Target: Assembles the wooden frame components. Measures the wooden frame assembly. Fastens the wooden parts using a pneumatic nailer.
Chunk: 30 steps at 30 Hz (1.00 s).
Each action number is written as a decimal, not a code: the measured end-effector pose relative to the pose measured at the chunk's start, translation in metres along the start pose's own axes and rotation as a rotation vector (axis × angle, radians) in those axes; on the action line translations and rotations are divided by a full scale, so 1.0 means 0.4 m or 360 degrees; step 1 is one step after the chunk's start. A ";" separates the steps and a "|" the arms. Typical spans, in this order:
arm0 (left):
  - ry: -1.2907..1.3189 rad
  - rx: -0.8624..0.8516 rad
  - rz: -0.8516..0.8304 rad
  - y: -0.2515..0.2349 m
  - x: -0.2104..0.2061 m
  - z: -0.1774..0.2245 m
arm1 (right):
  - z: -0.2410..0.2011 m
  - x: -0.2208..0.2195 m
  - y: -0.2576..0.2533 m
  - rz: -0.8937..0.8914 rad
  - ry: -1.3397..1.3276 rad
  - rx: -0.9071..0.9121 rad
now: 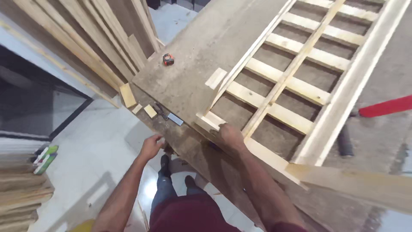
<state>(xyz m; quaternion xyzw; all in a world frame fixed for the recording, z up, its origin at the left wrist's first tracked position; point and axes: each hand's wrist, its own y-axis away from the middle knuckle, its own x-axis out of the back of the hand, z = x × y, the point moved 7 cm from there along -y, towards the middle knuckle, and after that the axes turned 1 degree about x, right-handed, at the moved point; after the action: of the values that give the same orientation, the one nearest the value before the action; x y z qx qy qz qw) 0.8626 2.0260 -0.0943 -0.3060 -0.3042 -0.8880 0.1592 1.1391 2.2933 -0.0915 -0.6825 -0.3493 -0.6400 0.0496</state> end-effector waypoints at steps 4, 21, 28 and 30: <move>-0.0070 -0.0320 0.0131 -0.447 0.164 0.131 | 0.014 -0.014 0.001 -0.0084 -0.0066 -0.0115; -0.0932 -0.0398 0.0126 -1.333 0.326 0.354 | 0.044 -0.041 -0.019 -0.0034 -0.0094 -0.0167; 0.0261 -0.0553 -0.0313 -0.654 0.077 0.183 | 0.018 -0.003 0.047 0.0698 -0.0139 -0.0139; 0.0753 -0.0578 -0.0839 -0.388 -0.044 0.107 | -0.053 -0.011 0.161 0.1071 -0.0342 -0.0144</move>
<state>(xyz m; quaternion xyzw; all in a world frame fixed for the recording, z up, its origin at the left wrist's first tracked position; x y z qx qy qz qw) 0.8226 2.1736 -0.1474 -0.0276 -0.1653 -0.9837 -0.0651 1.1563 2.2320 -0.0674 -0.8243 -0.0794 -0.5273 0.1903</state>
